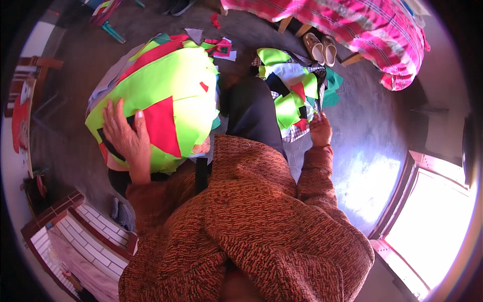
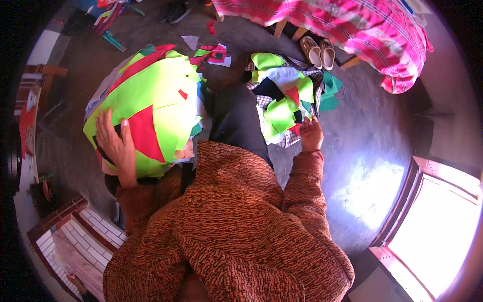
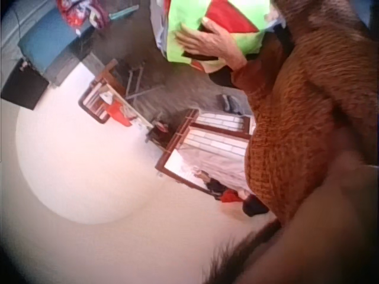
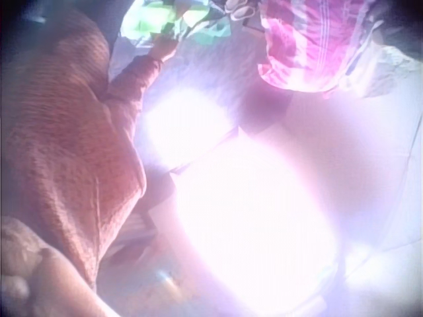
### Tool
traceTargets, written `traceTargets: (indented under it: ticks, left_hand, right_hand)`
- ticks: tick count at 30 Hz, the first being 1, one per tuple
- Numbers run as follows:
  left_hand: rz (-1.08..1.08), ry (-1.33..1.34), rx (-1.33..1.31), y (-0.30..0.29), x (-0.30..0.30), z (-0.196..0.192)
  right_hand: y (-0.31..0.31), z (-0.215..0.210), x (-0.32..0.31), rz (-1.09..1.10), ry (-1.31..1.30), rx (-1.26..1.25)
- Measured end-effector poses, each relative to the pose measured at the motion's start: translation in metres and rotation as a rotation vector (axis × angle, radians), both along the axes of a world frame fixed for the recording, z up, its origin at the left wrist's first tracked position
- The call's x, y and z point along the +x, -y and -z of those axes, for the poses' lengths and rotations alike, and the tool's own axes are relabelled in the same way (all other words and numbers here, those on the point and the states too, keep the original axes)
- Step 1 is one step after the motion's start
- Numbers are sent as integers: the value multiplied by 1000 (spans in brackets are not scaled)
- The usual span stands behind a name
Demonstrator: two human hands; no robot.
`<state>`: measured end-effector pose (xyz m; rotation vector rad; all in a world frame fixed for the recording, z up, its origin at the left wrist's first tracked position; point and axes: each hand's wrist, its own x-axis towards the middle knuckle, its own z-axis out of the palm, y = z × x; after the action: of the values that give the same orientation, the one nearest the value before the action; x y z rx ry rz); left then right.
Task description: The person sits on the floor and repeatedly picks up small colored paper pieces, folding and pressing them onto a large spherical object to create a decorative surface. The person handles red, green, yellow, and white paper pieces one at a time, smoothing each onto the sphere.
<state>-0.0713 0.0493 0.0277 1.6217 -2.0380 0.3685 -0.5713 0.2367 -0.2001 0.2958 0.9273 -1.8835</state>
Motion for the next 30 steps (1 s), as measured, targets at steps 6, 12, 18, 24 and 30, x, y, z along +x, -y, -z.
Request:
traceTargets:
  ticks: [6, 12, 18, 24, 30]
  left_hand:
    - [14, 38, -16, 4, -4, 2]
    - [35, 46, -30, 7, -10, 1]
    - [93, -9, 41, 4, -16, -6]
    - [6, 0, 123, 4, -8, -3]
    - [-56, -75, 229, 3, -10, -4]
  right_hand:
    - [-6, 62, 27, -43, 35, 249]
    - [-8, 91, 47, -218, -130, 629]
    - [-5, 121, 41, -319, -326, 731]
    - [22, 122, 29, -485, -424, 795]
    - [29, 185, 23, -340, -632, 1041]
